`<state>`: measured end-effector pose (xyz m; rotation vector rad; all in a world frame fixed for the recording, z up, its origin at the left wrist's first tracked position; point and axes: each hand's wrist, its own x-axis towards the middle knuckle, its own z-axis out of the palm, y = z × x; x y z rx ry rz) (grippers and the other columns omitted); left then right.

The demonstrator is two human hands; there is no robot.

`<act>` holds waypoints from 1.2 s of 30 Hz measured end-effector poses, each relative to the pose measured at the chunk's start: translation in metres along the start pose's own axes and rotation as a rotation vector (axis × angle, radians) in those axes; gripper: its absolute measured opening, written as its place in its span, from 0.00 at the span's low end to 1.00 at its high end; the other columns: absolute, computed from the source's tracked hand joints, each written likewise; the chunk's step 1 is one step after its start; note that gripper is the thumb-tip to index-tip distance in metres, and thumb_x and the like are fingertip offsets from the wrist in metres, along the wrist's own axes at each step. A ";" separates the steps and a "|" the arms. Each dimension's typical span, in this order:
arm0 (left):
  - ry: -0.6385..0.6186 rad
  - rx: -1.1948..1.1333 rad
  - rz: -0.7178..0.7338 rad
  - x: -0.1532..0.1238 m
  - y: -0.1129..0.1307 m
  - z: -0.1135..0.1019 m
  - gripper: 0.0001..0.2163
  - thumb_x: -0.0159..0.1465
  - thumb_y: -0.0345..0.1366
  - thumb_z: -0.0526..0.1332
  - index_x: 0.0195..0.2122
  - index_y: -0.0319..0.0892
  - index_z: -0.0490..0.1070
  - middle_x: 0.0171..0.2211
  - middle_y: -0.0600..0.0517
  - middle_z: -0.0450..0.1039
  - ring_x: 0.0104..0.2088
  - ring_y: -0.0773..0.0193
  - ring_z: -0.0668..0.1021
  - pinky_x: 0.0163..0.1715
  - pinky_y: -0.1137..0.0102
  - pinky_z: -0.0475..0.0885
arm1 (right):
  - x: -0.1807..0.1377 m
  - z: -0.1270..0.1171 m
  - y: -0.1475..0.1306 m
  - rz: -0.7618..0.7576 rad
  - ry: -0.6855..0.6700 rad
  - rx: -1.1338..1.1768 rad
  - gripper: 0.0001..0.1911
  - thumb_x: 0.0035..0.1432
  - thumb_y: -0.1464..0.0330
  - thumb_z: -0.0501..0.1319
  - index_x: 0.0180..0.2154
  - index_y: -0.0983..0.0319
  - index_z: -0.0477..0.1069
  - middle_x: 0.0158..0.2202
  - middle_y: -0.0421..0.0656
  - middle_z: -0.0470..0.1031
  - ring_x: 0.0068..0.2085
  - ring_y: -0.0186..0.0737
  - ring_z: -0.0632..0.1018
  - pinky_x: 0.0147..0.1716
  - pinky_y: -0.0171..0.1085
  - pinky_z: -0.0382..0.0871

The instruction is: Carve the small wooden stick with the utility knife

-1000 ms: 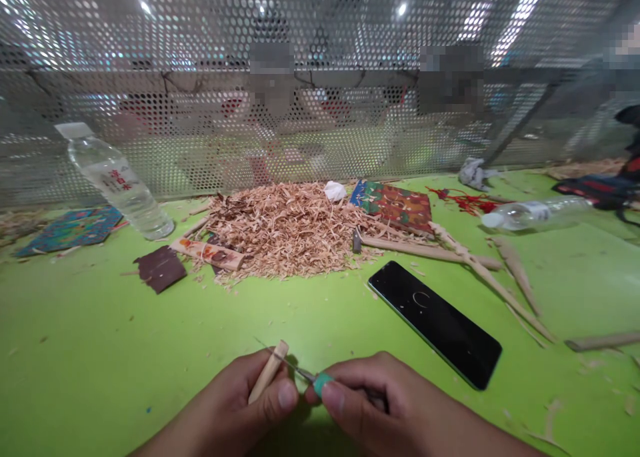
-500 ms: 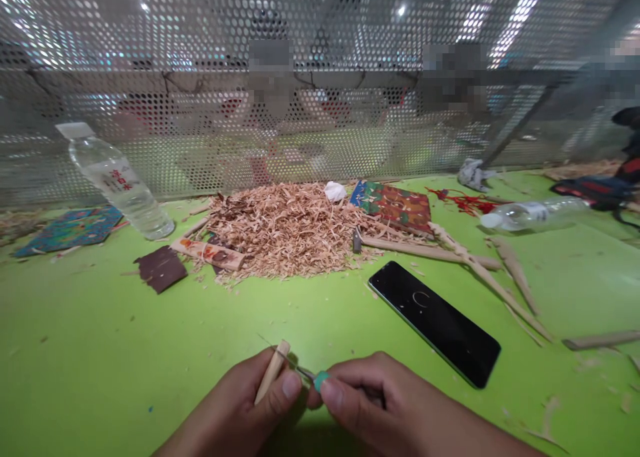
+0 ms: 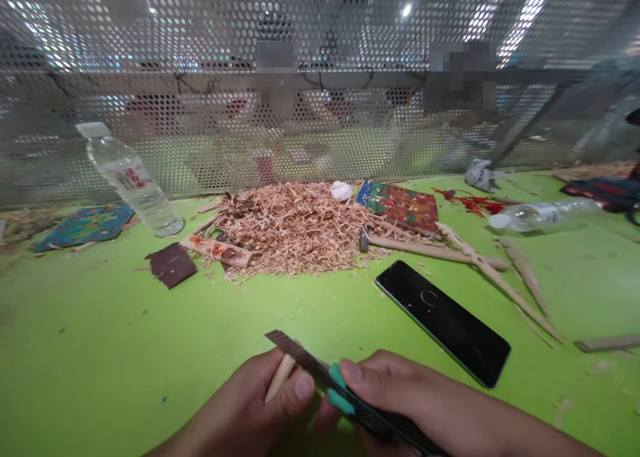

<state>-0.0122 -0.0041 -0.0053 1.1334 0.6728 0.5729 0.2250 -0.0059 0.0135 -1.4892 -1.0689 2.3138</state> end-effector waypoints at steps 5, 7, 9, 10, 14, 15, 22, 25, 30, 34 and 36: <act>-0.040 -0.092 0.060 0.002 0.005 0.004 0.26 0.69 0.63 0.63 0.39 0.41 0.76 0.35 0.52 0.71 0.38 0.60 0.73 0.45 0.68 0.66 | -0.002 -0.004 -0.007 0.055 -0.087 0.051 0.34 0.62 0.37 0.61 0.40 0.61 0.83 0.12 0.28 0.57 0.10 0.25 0.47 0.06 0.25 0.43; -0.004 -0.054 0.006 0.000 0.008 0.003 0.27 0.67 0.64 0.64 0.39 0.41 0.77 0.33 0.54 0.68 0.34 0.62 0.69 0.39 0.69 0.63 | -0.004 -0.004 -0.010 0.030 -0.081 0.050 0.33 0.64 0.38 0.60 0.42 0.60 0.82 0.12 0.26 0.55 0.10 0.25 0.46 0.07 0.25 0.43; 0.047 0.004 -0.042 -0.002 0.011 0.001 0.28 0.65 0.65 0.65 0.39 0.40 0.78 0.29 0.56 0.63 0.30 0.65 0.64 0.33 0.70 0.58 | -0.005 -0.003 -0.011 -0.031 -0.036 0.034 0.37 0.61 0.34 0.60 0.42 0.60 0.82 0.12 0.26 0.55 0.10 0.25 0.46 0.07 0.26 0.43; 0.070 0.023 -0.057 -0.002 0.012 0.000 0.28 0.65 0.65 0.66 0.38 0.40 0.77 0.29 0.57 0.60 0.30 0.65 0.62 0.32 0.70 0.57 | -0.005 -0.003 -0.010 -0.080 0.008 0.015 0.38 0.58 0.32 0.61 0.42 0.60 0.83 0.13 0.27 0.56 0.10 0.25 0.48 0.08 0.26 0.46; 0.121 -0.059 -0.060 -0.002 0.007 0.001 0.23 0.66 0.60 0.68 0.40 0.42 0.77 0.29 0.57 0.60 0.31 0.65 0.63 0.33 0.70 0.60 | -0.004 -0.004 -0.008 -0.431 0.379 -0.162 0.26 0.54 0.42 0.75 0.44 0.54 0.87 0.33 0.44 0.82 0.36 0.45 0.80 0.37 0.36 0.79; 0.148 -0.109 -0.050 -0.002 0.003 0.002 0.21 0.67 0.58 0.69 0.41 0.42 0.77 0.30 0.57 0.61 0.32 0.64 0.64 0.34 0.71 0.61 | -0.004 -0.004 -0.008 -0.524 0.489 -0.220 0.23 0.54 0.46 0.78 0.45 0.53 0.87 0.40 0.46 0.84 0.46 0.50 0.81 0.48 0.38 0.78; 0.274 -0.521 -0.143 -0.004 -0.010 0.010 0.24 0.64 0.53 0.76 0.52 0.47 0.71 0.37 0.57 0.67 0.31 0.72 0.68 0.32 0.78 0.63 | 0.005 -0.006 -0.011 -0.345 0.284 0.159 0.33 0.57 0.37 0.70 0.45 0.59 0.80 0.22 0.30 0.64 0.17 0.25 0.53 0.14 0.26 0.49; 0.238 -0.583 -0.138 -0.004 -0.006 0.010 0.30 0.65 0.48 0.76 0.63 0.52 0.64 0.48 0.52 0.72 0.39 0.67 0.76 0.43 0.72 0.72 | 0.010 -0.006 -0.010 -0.351 0.283 0.118 0.34 0.60 0.36 0.66 0.47 0.59 0.76 0.22 0.30 0.67 0.15 0.24 0.53 0.12 0.27 0.51; 0.300 -0.355 -0.118 -0.003 -0.011 0.004 0.33 0.66 0.55 0.73 0.64 0.49 0.63 0.44 0.52 0.73 0.42 0.63 0.77 0.45 0.69 0.74 | 0.007 -0.004 -0.010 -0.463 0.326 -0.087 0.29 0.65 0.38 0.64 0.40 0.58 0.75 0.22 0.33 0.73 0.16 0.26 0.59 0.16 0.28 0.55; 0.299 -0.186 -0.210 -0.003 -0.017 -0.003 0.40 0.65 0.62 0.69 0.70 0.49 0.56 0.34 0.58 0.70 0.24 0.71 0.69 0.24 0.76 0.65 | 0.000 -0.001 -0.012 -0.541 0.468 -0.338 0.22 0.67 0.44 0.66 0.42 0.55 0.80 0.34 0.41 0.82 0.33 0.42 0.78 0.32 0.36 0.73; 0.256 -0.145 -0.224 -0.005 -0.014 -0.004 0.42 0.67 0.63 0.66 0.72 0.47 0.52 0.26 0.62 0.67 0.18 0.72 0.64 0.19 0.77 0.62 | -0.002 -0.002 -0.012 -0.576 0.535 -0.441 0.22 0.67 0.44 0.66 0.44 0.54 0.82 0.42 0.45 0.85 0.48 0.53 0.81 0.49 0.42 0.74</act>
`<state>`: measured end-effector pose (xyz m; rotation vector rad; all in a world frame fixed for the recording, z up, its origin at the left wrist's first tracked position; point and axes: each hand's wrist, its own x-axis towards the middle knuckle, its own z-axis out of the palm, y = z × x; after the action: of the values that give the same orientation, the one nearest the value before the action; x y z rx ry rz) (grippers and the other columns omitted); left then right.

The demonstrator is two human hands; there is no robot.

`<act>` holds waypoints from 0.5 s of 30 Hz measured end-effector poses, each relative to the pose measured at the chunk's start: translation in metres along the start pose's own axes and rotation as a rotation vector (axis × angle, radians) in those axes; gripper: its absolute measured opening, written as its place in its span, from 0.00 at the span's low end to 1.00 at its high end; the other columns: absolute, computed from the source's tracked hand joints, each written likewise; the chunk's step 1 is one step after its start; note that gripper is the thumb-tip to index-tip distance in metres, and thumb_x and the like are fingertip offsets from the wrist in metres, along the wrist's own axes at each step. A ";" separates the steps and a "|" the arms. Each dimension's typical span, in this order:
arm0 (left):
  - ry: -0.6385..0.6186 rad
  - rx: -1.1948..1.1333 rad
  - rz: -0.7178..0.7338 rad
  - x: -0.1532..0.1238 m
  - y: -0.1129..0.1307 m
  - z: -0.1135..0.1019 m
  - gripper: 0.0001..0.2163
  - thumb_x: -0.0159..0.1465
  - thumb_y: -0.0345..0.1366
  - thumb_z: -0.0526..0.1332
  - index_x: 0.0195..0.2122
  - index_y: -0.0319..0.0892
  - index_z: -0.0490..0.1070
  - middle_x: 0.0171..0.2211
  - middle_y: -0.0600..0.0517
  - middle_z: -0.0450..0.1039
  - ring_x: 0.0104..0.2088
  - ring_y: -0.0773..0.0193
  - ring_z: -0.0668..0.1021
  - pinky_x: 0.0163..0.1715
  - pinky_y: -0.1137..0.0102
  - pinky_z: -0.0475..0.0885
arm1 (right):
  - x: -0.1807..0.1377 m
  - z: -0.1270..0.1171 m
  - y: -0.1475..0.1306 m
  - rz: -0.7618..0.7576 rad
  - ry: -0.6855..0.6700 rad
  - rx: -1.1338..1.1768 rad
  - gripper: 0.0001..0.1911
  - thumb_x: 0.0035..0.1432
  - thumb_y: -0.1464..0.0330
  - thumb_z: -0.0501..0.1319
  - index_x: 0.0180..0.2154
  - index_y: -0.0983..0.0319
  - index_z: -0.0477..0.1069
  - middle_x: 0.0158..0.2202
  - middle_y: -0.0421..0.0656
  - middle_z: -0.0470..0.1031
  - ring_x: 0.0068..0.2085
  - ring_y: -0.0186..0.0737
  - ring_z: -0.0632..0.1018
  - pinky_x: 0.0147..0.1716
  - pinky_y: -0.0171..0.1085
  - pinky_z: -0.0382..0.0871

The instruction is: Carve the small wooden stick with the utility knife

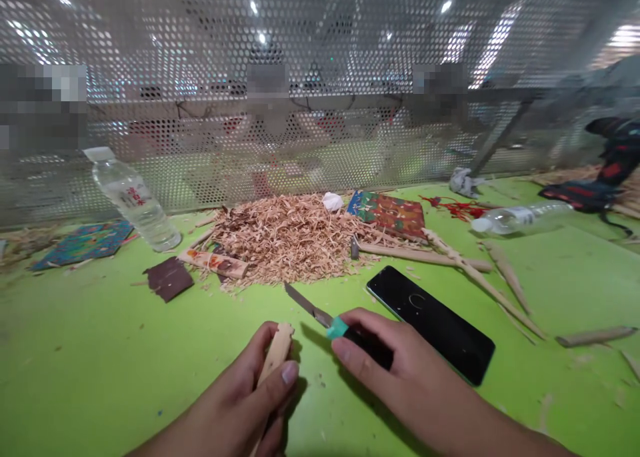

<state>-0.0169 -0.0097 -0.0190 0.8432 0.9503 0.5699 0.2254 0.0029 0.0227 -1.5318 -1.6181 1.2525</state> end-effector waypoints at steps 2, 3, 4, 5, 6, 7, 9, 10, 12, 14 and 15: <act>-0.034 0.045 0.021 -0.002 0.004 0.001 0.43 0.68 0.64 0.64 0.72 0.44 0.50 0.19 0.65 0.64 0.17 0.70 0.64 0.19 0.76 0.65 | 0.001 -0.002 0.000 -0.019 0.035 -0.050 0.24 0.68 0.43 0.64 0.45 0.55 0.81 0.47 0.47 0.85 0.54 0.58 0.79 0.56 0.46 0.71; -0.041 0.061 0.029 -0.003 0.006 0.001 0.43 0.68 0.64 0.63 0.72 0.43 0.49 0.17 0.66 0.63 0.17 0.69 0.65 0.20 0.76 0.67 | 0.001 -0.004 0.001 -0.027 0.050 -0.069 0.24 0.68 0.42 0.63 0.45 0.55 0.81 0.48 0.47 0.84 0.55 0.59 0.79 0.57 0.47 0.69; -0.043 0.072 0.032 -0.004 0.008 0.002 0.43 0.69 0.64 0.63 0.72 0.43 0.48 0.16 0.66 0.63 0.17 0.69 0.65 0.21 0.76 0.69 | 0.002 -0.004 0.001 -0.038 0.060 -0.083 0.24 0.69 0.43 0.62 0.43 0.56 0.80 0.46 0.47 0.83 0.53 0.58 0.79 0.56 0.47 0.69; -0.046 0.081 0.032 -0.004 0.010 0.003 0.43 0.69 0.64 0.62 0.73 0.43 0.46 0.16 0.67 0.63 0.17 0.68 0.66 0.23 0.75 0.72 | 0.003 -0.005 0.001 -0.051 0.062 -0.090 0.24 0.71 0.43 0.60 0.40 0.56 0.78 0.43 0.46 0.82 0.49 0.55 0.79 0.53 0.45 0.70; -0.045 0.086 0.031 -0.004 0.011 0.003 0.43 0.70 0.63 0.62 0.73 0.43 0.44 0.16 0.67 0.63 0.17 0.68 0.66 0.24 0.73 0.75 | 0.003 -0.005 0.000 -0.066 0.053 -0.092 0.25 0.73 0.44 0.58 0.37 0.56 0.76 0.38 0.44 0.80 0.44 0.51 0.79 0.49 0.43 0.71; -0.044 0.089 0.034 -0.003 0.011 0.004 0.43 0.70 0.63 0.62 0.73 0.42 0.43 0.16 0.67 0.63 0.17 0.69 0.66 0.25 0.72 0.78 | 0.003 -0.004 0.000 -0.079 0.036 -0.090 0.26 0.76 0.45 0.55 0.34 0.56 0.73 0.33 0.41 0.77 0.38 0.48 0.78 0.43 0.41 0.71; -0.047 0.098 0.054 -0.002 0.011 0.004 0.44 0.69 0.64 0.61 0.73 0.42 0.42 0.15 0.68 0.61 0.17 0.69 0.65 0.24 0.71 0.79 | 0.002 -0.002 -0.002 -0.097 -0.004 -0.083 0.29 0.79 0.46 0.49 0.30 0.55 0.69 0.26 0.37 0.71 0.30 0.42 0.74 0.34 0.38 0.70; -0.044 0.099 0.067 -0.001 0.011 0.005 0.45 0.69 0.65 0.61 0.72 0.42 0.41 0.14 0.69 0.60 0.16 0.69 0.64 0.23 0.72 0.79 | 0.002 -0.001 -0.004 -0.107 -0.015 -0.083 0.31 0.79 0.46 0.47 0.29 0.55 0.68 0.24 0.37 0.69 0.28 0.41 0.72 0.32 0.38 0.69; -0.035 0.097 0.087 -0.003 0.013 0.007 0.45 0.68 0.68 0.59 0.72 0.43 0.42 0.14 0.69 0.60 0.16 0.68 0.64 0.21 0.74 0.77 | 0.000 -0.001 -0.008 -0.136 -0.023 -0.100 0.31 0.79 0.45 0.46 0.29 0.55 0.67 0.23 0.36 0.68 0.27 0.40 0.72 0.30 0.37 0.68; -0.040 0.100 0.105 -0.008 0.018 0.011 0.44 0.68 0.69 0.58 0.71 0.45 0.44 0.13 0.68 0.60 0.15 0.67 0.64 0.16 0.77 0.72 | -0.003 -0.004 -0.014 -0.174 0.000 -0.139 0.29 0.79 0.45 0.47 0.35 0.57 0.71 0.25 0.37 0.70 0.27 0.40 0.72 0.29 0.37 0.68; -0.036 0.091 0.118 -0.013 0.021 0.014 0.44 0.67 0.70 0.59 0.71 0.46 0.45 0.14 0.69 0.59 0.14 0.68 0.63 0.14 0.79 0.68 | -0.005 -0.007 -0.018 -0.193 0.024 -0.166 0.27 0.79 0.46 0.47 0.43 0.58 0.74 0.27 0.37 0.72 0.27 0.40 0.73 0.30 0.38 0.68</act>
<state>-0.0117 -0.0125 0.0090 0.9934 0.9028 0.6146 0.2247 0.0010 0.0429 -1.4406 -1.8449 1.0149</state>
